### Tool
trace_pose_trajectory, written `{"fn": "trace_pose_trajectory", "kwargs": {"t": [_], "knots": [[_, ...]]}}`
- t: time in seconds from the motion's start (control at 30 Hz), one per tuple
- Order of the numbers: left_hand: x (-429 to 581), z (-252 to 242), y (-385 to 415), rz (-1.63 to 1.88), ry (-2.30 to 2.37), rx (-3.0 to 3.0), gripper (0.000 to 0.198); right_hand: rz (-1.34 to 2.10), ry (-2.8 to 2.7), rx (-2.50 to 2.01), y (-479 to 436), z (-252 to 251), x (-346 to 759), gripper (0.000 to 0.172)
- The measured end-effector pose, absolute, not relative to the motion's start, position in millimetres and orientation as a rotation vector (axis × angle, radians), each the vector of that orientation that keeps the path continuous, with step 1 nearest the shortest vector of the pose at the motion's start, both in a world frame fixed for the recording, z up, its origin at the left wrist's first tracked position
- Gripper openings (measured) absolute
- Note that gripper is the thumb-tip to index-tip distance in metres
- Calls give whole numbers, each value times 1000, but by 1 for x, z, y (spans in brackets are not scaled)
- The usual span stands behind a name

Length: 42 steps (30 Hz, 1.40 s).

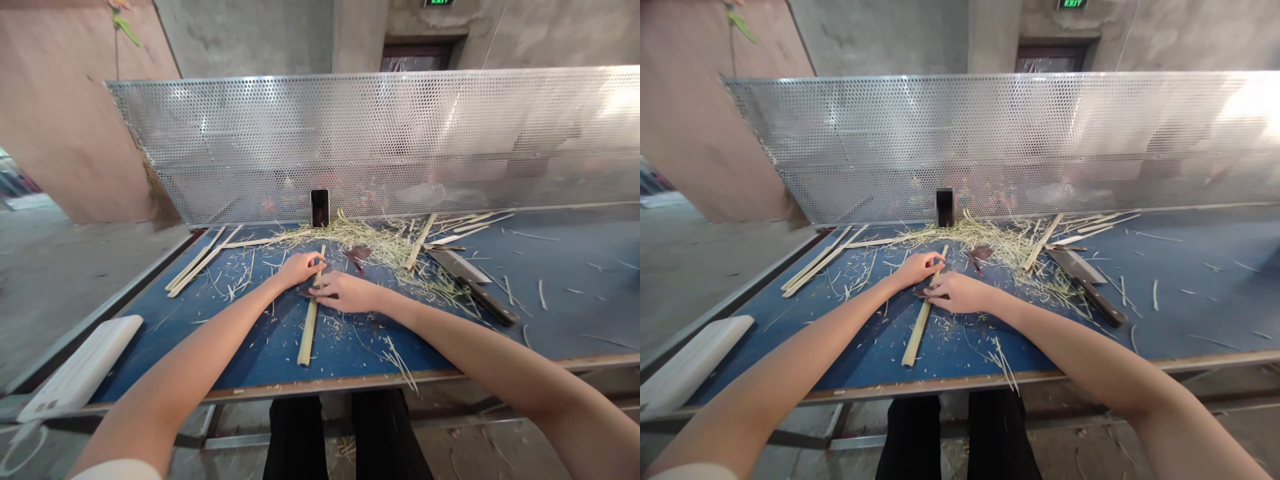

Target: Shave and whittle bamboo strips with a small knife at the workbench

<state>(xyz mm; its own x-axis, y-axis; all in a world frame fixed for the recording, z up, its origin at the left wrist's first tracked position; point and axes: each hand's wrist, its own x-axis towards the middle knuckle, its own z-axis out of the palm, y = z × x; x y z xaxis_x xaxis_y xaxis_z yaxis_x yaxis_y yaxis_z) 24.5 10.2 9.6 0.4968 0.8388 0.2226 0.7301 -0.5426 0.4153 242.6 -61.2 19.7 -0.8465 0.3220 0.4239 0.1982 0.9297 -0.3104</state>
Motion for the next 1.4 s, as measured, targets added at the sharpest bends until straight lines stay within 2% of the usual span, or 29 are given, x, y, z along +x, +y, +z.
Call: {"fn": "trace_pose_trajectory", "kwargs": {"t": [0.4, 0.87, 1.4], "knots": [[24, 8, 12, 590, 1331, 2485, 50, 450, -2641, -290, -63, 22, 243, 30], [24, 9, 11, 577, 1328, 2469, 50, 409, -2574, -377, -62, 20, 241, 29], [25, 13, 7, 560, 1342, 2476, 48, 560, -2611, -367, -63, 17, 242, 27]]}}
